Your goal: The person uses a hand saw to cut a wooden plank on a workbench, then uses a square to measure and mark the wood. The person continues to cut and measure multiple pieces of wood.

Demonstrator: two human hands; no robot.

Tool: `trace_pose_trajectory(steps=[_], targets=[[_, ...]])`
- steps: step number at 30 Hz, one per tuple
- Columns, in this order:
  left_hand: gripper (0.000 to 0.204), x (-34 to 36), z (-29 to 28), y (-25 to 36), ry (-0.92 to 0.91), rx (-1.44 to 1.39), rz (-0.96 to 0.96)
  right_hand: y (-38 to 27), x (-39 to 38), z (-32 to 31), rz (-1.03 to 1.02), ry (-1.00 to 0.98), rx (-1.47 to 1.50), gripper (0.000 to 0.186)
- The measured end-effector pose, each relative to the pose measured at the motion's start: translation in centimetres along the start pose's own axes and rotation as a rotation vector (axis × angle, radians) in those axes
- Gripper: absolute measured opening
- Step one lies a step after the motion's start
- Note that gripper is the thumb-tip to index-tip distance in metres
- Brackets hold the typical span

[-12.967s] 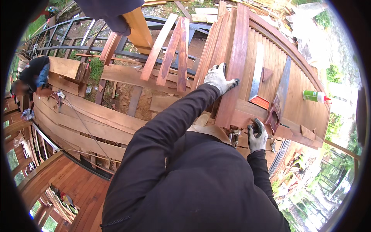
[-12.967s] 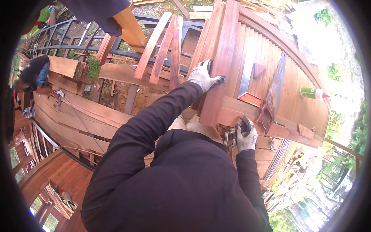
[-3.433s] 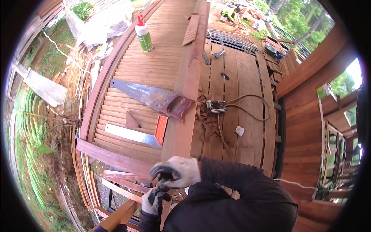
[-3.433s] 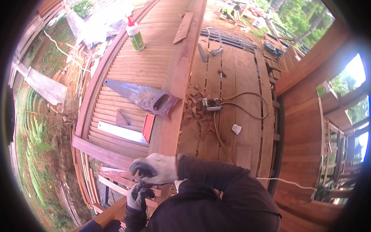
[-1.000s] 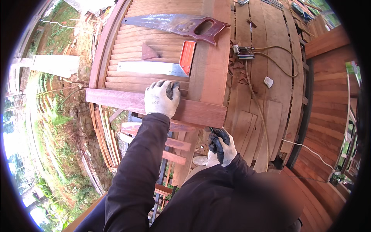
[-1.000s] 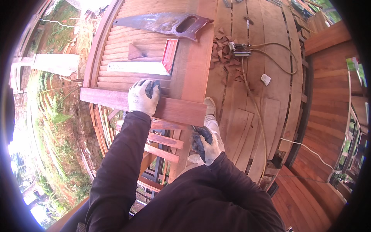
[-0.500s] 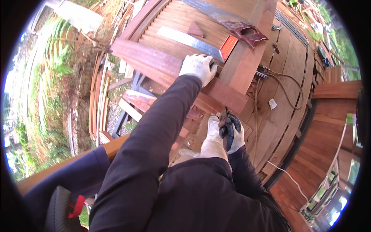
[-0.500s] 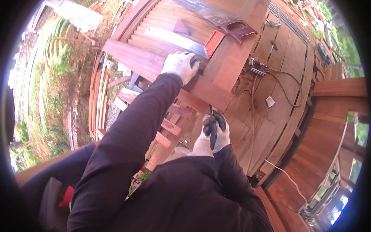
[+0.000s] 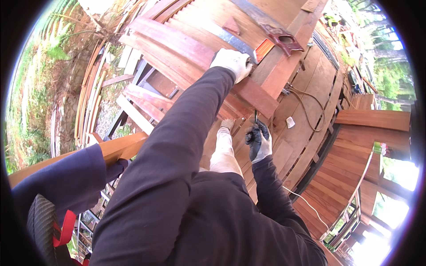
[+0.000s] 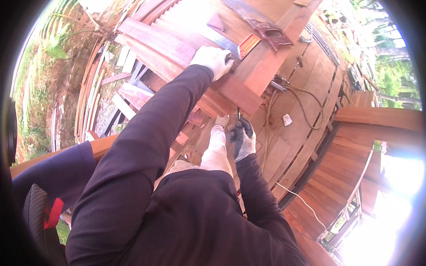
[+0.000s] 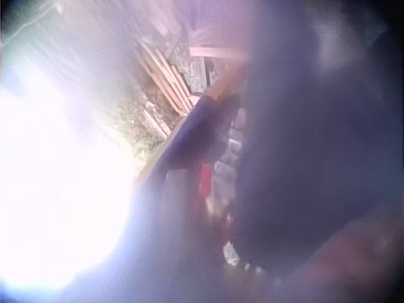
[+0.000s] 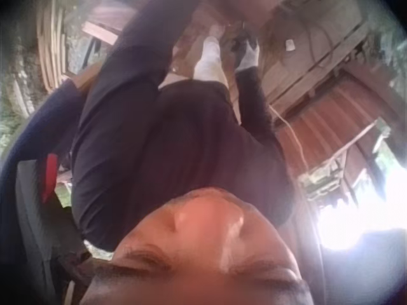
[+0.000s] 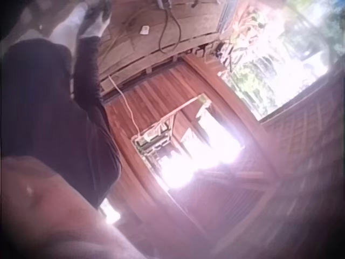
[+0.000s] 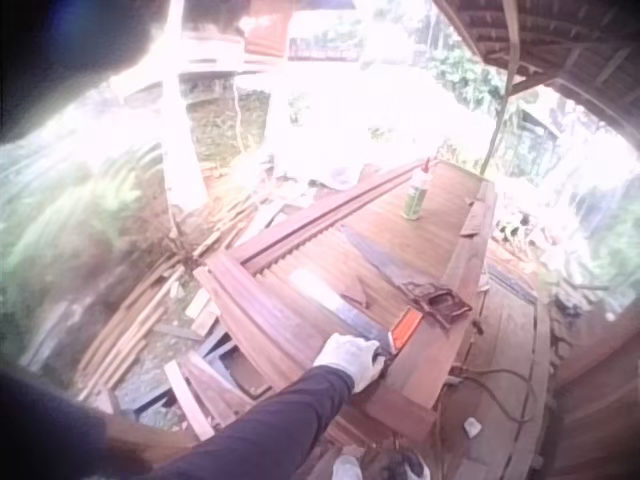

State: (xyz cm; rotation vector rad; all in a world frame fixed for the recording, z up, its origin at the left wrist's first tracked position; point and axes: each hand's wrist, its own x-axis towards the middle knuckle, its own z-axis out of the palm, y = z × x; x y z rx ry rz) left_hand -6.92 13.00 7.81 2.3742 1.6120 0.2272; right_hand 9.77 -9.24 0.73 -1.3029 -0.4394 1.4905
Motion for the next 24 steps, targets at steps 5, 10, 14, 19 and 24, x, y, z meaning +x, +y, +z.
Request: trace_pose_trajectory(steps=[5,10,14,19,24], targets=[[0.035,0.0,0.1,-0.3,0.034,0.025,0.026,-0.4,1.5,1.5,-0.029,0.033,0.074,0.023],[0.034,0.1,-0.4,0.2,-0.010,0.048,0.017,-0.4,2.2,1.3,0.003,0.000,0.189,0.015],[0.032,0.1,0.0,0.2,0.002,0.044,-0.008,-0.7,2.2,1.9,0.015,0.002,0.153,0.011],[0.026,0.4,0.7,0.2,0.091,0.026,0.022,-1.4,1.5,2.2,0.092,-0.046,0.372,0.009],[0.032,0.6,0.2,0.2,0.012,0.000,-0.011,-0.8,1.7,1.1,0.224,-0.147,0.612,0.007]])
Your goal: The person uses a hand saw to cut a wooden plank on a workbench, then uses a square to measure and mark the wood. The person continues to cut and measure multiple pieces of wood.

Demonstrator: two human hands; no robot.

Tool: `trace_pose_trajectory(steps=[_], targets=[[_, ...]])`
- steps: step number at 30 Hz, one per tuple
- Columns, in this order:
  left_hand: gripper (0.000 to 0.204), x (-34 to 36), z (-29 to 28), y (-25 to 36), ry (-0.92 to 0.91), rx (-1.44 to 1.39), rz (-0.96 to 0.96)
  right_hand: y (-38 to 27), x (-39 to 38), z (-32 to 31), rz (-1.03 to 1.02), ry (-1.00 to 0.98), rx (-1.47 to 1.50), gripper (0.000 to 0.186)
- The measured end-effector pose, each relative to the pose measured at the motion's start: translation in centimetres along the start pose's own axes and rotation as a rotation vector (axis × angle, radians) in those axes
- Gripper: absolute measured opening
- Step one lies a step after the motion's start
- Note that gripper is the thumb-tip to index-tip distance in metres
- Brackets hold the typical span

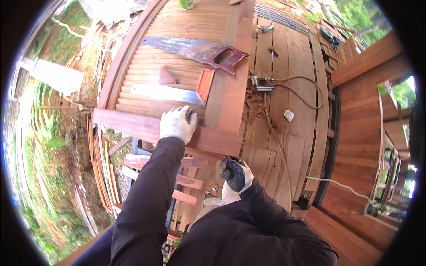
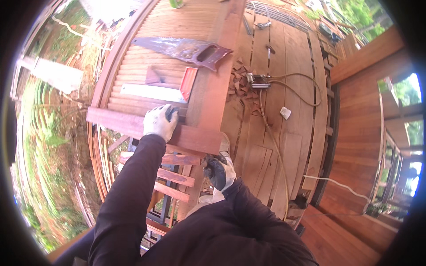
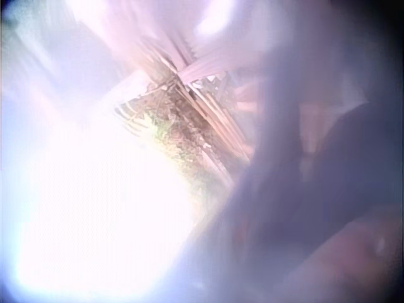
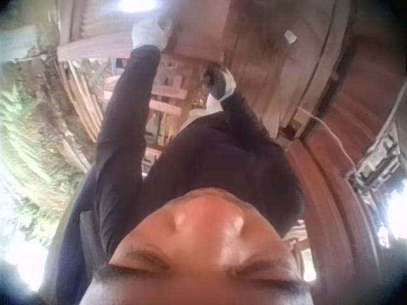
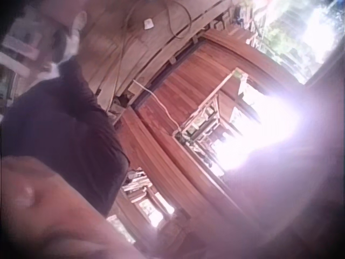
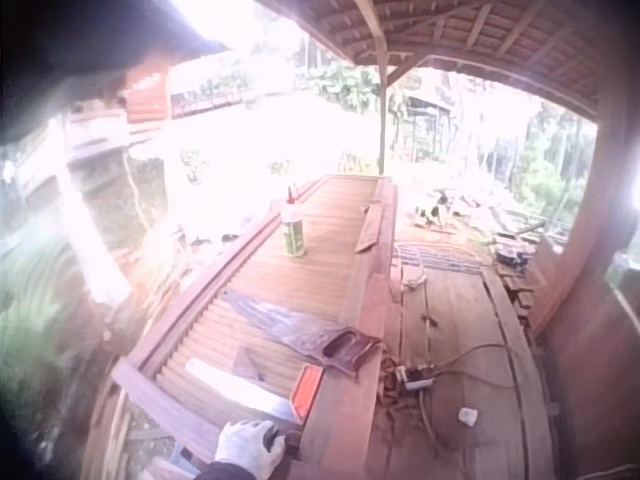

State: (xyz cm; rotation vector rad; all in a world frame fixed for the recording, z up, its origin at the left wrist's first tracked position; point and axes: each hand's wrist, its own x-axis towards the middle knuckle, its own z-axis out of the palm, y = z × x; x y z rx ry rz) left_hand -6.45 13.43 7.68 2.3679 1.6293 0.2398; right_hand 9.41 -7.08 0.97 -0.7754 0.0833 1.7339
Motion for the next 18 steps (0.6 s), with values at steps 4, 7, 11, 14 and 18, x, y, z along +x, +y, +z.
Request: trace_pose_trajectory(steps=[4,7,11,14,18], targets=[[0.027,-0.1,-0.4,0.0,0.030,-0.008,0.021,-0.5,0.1,-1.1,0.078,-0.042,-0.004,0.017],[0.021,0.0,-0.3,0.1,0.024,-0.018,0.039,-0.7,-0.6,-0.7,0.086,-0.024,-0.060,0.022],[0.015,0.0,0.0,-0.2,0.039,-0.044,0.069,-2.7,-1.0,1.6,0.122,-0.024,-0.130,0.020],[0.014,0.1,-0.4,-0.1,0.027,-0.055,0.067,-3.3,-1.1,1.2,0.114,-0.108,-0.216,0.022],[0.015,0.2,-0.6,0.1,0.013,-0.065,0.088,-2.5,-1.1,0.6,0.069,-0.110,-0.282,0.025]])
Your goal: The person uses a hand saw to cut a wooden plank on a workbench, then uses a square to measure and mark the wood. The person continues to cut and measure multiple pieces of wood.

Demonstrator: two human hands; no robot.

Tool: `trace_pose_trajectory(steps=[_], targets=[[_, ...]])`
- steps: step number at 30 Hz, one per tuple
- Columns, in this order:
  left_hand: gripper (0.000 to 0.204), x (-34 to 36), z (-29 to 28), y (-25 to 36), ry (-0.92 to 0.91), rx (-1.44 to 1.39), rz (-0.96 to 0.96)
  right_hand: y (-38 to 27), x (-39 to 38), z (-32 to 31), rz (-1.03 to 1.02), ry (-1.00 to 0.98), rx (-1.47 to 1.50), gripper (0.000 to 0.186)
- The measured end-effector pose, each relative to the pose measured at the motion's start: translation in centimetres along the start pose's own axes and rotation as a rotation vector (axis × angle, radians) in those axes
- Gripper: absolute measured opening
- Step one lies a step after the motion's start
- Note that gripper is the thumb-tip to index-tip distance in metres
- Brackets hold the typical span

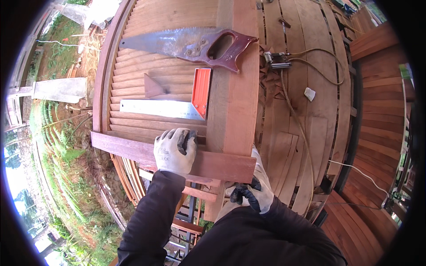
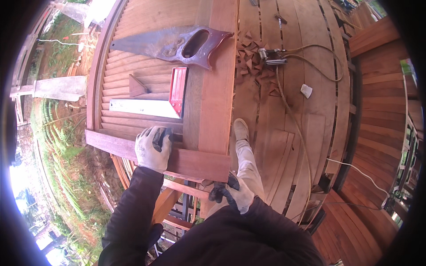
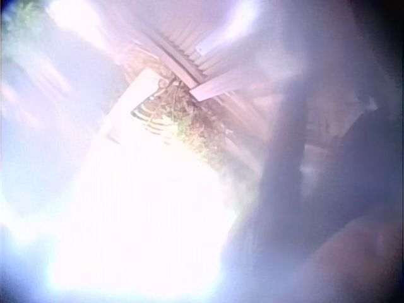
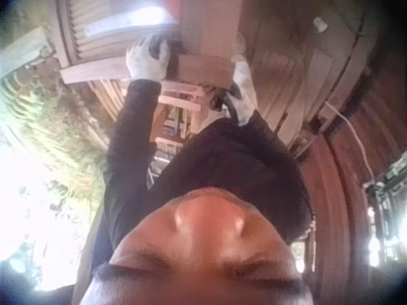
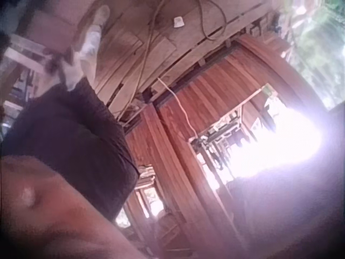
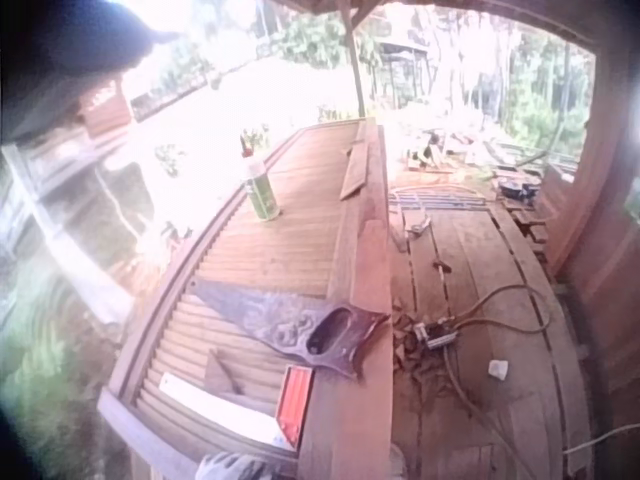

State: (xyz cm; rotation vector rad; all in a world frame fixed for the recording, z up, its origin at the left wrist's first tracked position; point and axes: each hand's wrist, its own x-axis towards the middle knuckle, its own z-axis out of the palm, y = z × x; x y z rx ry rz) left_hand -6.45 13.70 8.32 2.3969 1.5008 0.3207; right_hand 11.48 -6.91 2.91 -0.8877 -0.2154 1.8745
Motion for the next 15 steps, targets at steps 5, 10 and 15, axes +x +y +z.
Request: trace_pose_trajectory(steps=[5,10,15], targets=[[0.016,0.1,0.1,-0.1,-0.004,0.002,-0.002,-1.7,0.0,-1.1,-0.023,0.045,-0.373,0.027],[0.015,0.2,0.0,0.0,-0.019,0.003,-0.007,-3.0,0.9,-1.3,-0.181,-0.053,-0.599,0.025],[0.015,0.3,-0.1,0.1,-0.029,0.024,-0.011,-1.7,0.9,-2.1,-0.118,-0.064,-0.505,0.021]])
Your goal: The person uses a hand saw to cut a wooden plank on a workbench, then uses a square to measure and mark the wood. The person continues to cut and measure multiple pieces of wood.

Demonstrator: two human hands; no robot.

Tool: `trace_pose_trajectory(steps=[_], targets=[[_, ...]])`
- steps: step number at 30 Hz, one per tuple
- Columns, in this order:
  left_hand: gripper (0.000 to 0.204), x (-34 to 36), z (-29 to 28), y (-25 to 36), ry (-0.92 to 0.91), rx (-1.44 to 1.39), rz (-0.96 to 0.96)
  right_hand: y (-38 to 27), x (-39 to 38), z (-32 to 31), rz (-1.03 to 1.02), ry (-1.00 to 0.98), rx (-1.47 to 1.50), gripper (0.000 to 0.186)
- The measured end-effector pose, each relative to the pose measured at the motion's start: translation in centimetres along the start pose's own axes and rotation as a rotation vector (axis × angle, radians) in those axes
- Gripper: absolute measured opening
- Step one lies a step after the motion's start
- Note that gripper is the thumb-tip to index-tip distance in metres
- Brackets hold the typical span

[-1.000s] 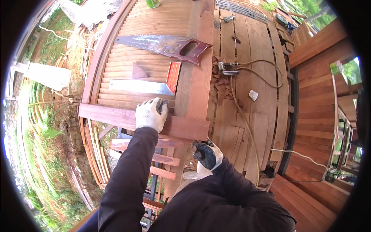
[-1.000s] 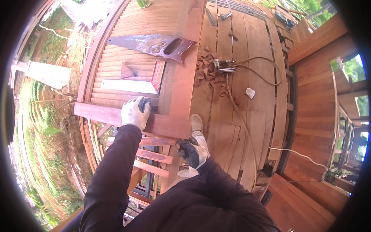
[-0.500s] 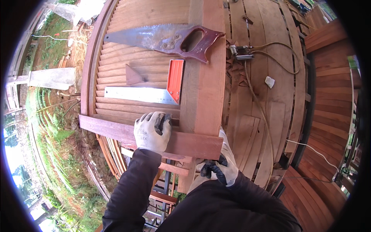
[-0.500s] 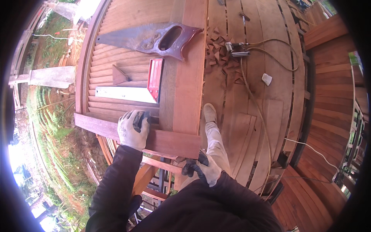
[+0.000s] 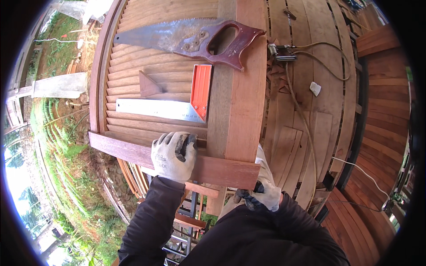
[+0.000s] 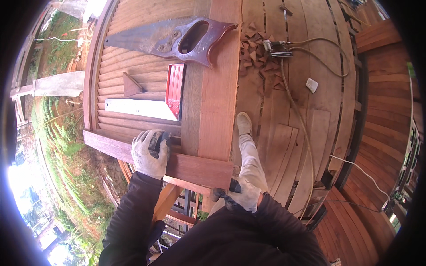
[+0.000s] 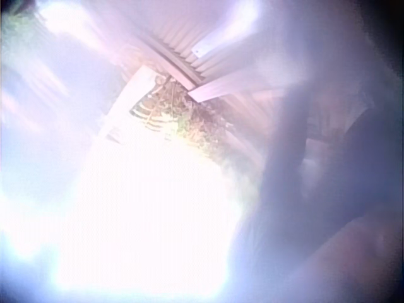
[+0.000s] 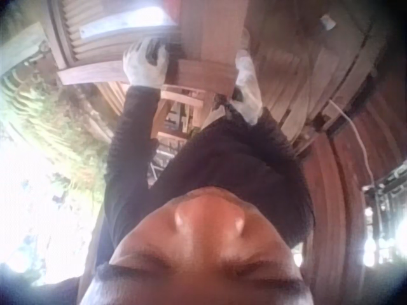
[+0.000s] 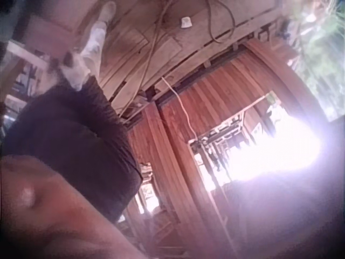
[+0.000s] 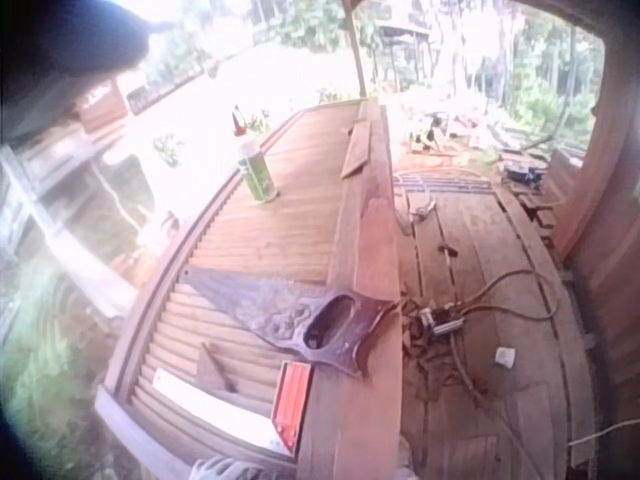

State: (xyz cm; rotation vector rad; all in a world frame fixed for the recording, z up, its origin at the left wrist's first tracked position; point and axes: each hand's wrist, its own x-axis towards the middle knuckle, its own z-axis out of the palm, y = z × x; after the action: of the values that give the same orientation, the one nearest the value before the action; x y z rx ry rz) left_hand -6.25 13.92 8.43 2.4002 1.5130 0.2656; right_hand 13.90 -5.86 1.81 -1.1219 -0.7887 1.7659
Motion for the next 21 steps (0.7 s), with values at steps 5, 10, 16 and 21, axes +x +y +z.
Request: trace_pose_trajectory(steps=[5,10,16,21], targets=[[0.017,0.2,-0.1,0.0,-0.007,-0.011,-0.010,-0.4,0.6,-1.0,0.378,-0.232,0.623,0.019],[0.007,0.2,0.3,0.1,0.086,0.001,0.040,1.7,0.0,0.7,0.290,-0.212,0.927,0.022],[0.019,0.2,-0.1,0.2,-0.015,-0.007,-0.009,0.2,0.2,-0.1,0.318,-0.192,0.733,0.019],[0.007,0.0,0.2,0.1,0.090,0.002,0.027,-0.8,1.1,-1.0,0.187,-0.234,0.430,0.022]])
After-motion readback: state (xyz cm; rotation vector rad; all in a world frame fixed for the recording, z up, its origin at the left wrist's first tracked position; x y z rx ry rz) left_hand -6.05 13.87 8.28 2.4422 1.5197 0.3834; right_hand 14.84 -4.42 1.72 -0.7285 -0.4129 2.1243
